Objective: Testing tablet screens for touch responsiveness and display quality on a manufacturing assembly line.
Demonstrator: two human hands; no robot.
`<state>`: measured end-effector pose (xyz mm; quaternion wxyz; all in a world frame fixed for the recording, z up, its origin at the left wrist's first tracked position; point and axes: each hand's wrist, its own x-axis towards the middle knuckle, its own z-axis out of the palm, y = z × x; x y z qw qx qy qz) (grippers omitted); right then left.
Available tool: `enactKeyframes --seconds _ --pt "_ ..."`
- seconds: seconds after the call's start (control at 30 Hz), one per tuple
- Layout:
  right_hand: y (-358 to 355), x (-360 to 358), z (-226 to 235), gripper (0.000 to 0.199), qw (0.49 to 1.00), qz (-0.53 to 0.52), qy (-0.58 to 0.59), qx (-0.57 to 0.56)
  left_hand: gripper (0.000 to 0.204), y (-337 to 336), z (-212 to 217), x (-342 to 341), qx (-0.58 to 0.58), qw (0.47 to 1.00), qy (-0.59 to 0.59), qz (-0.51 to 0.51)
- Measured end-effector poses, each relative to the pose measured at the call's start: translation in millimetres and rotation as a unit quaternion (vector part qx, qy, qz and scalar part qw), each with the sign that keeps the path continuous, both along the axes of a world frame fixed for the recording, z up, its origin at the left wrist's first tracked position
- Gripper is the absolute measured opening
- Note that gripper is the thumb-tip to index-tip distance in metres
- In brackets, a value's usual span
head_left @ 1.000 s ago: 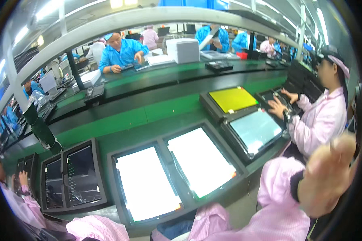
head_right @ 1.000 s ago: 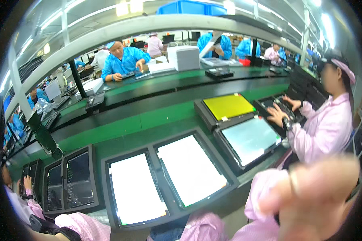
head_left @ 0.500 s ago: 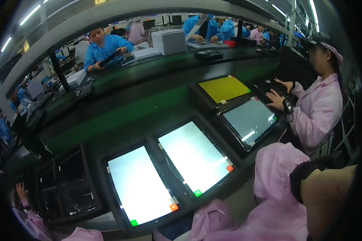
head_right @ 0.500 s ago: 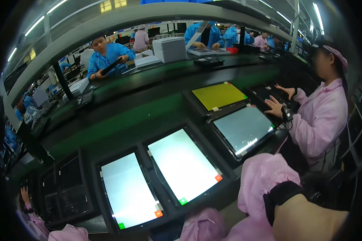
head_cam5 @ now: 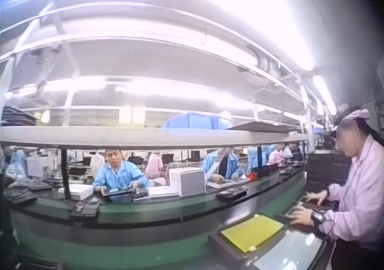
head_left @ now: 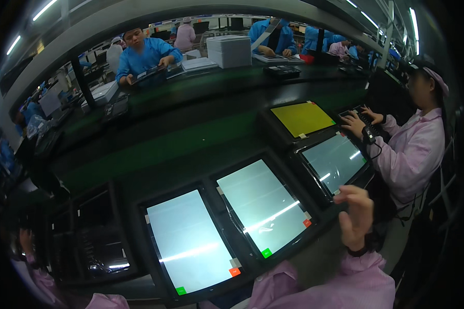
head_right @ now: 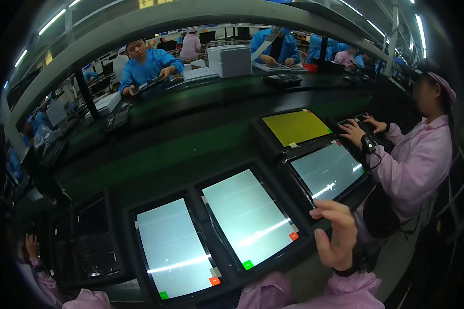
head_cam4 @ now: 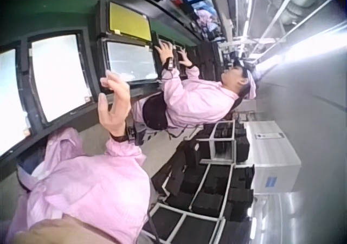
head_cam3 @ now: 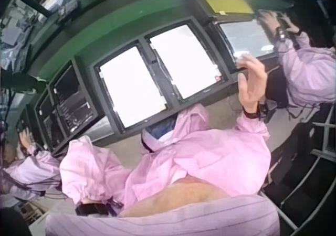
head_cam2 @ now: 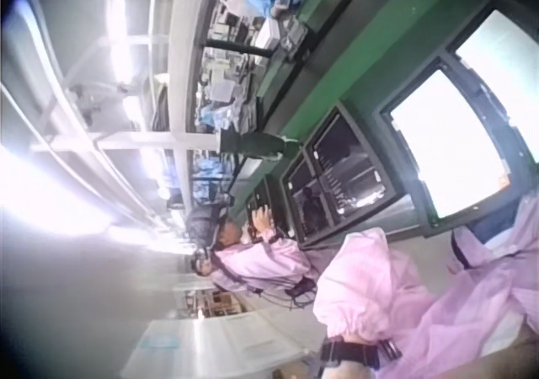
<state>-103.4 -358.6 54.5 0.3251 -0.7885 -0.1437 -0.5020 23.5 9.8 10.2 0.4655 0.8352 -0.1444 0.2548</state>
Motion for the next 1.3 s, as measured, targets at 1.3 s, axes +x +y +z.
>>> enactKeyframes --seconds 1.3 --pt "18 24 -61 0.026 0.937 -0.013 0.348 -0.025 0.034 -4 20 -5 0.273 0.951 0.061 -0.134"
